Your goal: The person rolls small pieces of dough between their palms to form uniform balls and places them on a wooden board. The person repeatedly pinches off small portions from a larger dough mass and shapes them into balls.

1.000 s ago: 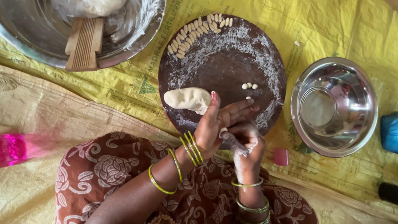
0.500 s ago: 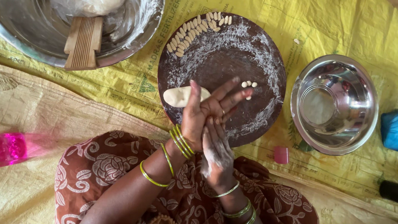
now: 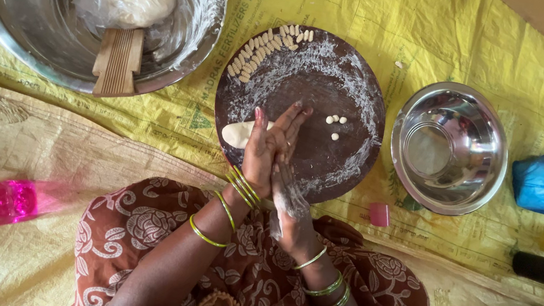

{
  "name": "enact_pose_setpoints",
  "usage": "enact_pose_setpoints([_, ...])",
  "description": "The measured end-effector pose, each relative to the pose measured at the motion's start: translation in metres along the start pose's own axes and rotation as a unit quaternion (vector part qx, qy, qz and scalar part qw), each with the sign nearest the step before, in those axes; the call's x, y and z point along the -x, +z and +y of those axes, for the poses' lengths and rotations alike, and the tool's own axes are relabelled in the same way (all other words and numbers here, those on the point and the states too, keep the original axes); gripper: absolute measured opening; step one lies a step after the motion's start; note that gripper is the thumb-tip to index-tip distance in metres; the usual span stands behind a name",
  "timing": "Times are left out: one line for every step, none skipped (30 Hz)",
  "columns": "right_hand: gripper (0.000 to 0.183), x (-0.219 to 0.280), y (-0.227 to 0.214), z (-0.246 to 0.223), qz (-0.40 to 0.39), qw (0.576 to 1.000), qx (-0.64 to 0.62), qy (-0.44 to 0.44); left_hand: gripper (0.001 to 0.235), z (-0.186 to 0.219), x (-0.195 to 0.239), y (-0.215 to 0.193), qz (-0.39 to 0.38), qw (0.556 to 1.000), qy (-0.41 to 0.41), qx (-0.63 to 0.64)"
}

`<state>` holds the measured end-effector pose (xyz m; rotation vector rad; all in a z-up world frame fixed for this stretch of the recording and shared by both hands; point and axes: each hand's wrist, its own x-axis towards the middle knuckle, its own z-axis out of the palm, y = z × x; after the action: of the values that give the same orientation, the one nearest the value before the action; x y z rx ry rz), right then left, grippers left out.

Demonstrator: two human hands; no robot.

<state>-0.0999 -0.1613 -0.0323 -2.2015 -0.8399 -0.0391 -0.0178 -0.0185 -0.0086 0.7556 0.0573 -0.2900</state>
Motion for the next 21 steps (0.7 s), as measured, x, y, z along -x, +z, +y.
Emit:
enact_pose_setpoints([0.061,-0.002,0.0,0.002,0.005,1.0,0.023,-0.021,0.11,0.0,0.001,0.002,-0.007,1.0,-0.01,0.013])
enact_pose_setpoints([0.057,-0.006,0.0,0.006,0.01,0.998,0.046,-0.041,0.111,-0.003,0.003,0.005,-0.013,0.999,-0.019,0.026])
enact_pose_setpoints([0.052,-0.009,0.001,0.011,0.015,0.996,0.069,-0.062,0.112,-0.006,0.004,0.008,-0.02,0.999,-0.028,0.039])
enact_pose_setpoints([0.053,-0.013,0.001,0.018,0.026,0.997,0.05,-0.058,0.11,-0.008,0.003,0.011,-0.007,0.997,-0.063,0.048])
enact_pose_setpoints([0.056,-0.016,0.002,0.027,0.036,0.997,0.031,-0.053,0.108,-0.013,0.004,0.015,0.007,0.993,-0.099,0.057])
enact_pose_setpoints([0.062,-0.017,0.003,0.033,0.046,0.998,0.013,-0.048,0.107,-0.017,0.005,0.017,0.021,0.988,-0.134,0.067])
enact_pose_setpoints([0.062,-0.016,0.003,0.039,0.045,0.998,0.044,-0.024,0.108,-0.018,0.004,0.018,0.012,0.99,-0.113,0.085])
enact_pose_setpoints([0.062,-0.016,0.003,0.043,0.045,0.996,0.074,-0.001,0.109,-0.019,0.003,0.019,0.003,0.99,-0.091,0.103])
enact_pose_setpoints([0.062,-0.013,0.003,0.045,0.045,0.993,0.106,0.022,0.11,-0.018,0.002,0.018,-0.006,0.99,-0.069,0.121])
enact_pose_setpoints([0.062,-0.01,0.006,0.043,0.041,0.996,0.074,0.01,0.11,-0.016,0.001,0.016,-0.007,0.991,-0.061,0.119])
enact_pose_setpoints([0.062,-0.007,0.009,0.04,0.037,0.998,0.044,-0.001,0.111,-0.012,-0.001,0.013,-0.01,0.992,-0.055,0.116])
enact_pose_setpoints([0.062,-0.003,0.009,0.035,0.034,0.999,0.015,-0.012,0.111,-0.007,-0.002,0.009,-0.013,0.992,-0.048,0.114])
enact_pose_setpoints([0.057,0.001,0.008,0.029,0.017,0.999,0.035,-0.006,0.112,-0.002,-0.004,0.005,-0.016,0.993,-0.04,0.11])
enact_pose_setpoints([0.053,0.007,0.005,0.021,0.0,0.998,0.056,0.0,0.112,0.003,-0.005,0.002,-0.019,0.994,-0.032,0.106])
enact_pose_setpoints([0.051,0.008,0.004,0.014,-0.017,0.997,0.073,0.005,0.113,0.006,-0.005,0.0,-0.02,0.994,-0.024,0.101])
enact_pose_setpoints([0.05,0.004,0.003,0.012,-0.016,0.996,0.083,-0.019,0.114,0.005,-0.005,0.001,-0.021,0.993,-0.046,0.109])
enact_pose_setpoints([0.05,-0.001,0.001,0.01,-0.015,0.995,0.09,-0.041,0.115,0.002,-0.003,0.003,-0.02,0.991,-0.069,0.117])
enact_pose_setpoints([0.051,-0.007,-0.001,0.009,-0.014,0.993,0.098,-0.064,0.116,-0.001,-0.001,0.005,-0.019,0.988,-0.092,0.125])
enact_pose_setpoints([0.058,-0.014,-0.003,0.011,0.013,0.995,0.078,-0.056,0.115,-0.006,0.0,0.009,-0.024,0.988,-0.095,0.121])
enact_pose_setpoints([0.066,-0.023,-0.006,0.014,0.04,0.996,0.059,-0.047,0.115,-0.011,0.001,0.011,-0.028,0.988,-0.098,0.116])
enact_pose_setpoints([0.073,-0.029,-0.008,0.016,0.066,0.996,0.04,-0.038,0.115,-0.016,0.001,0.013,-0.033,0.988,-0.101,0.113])
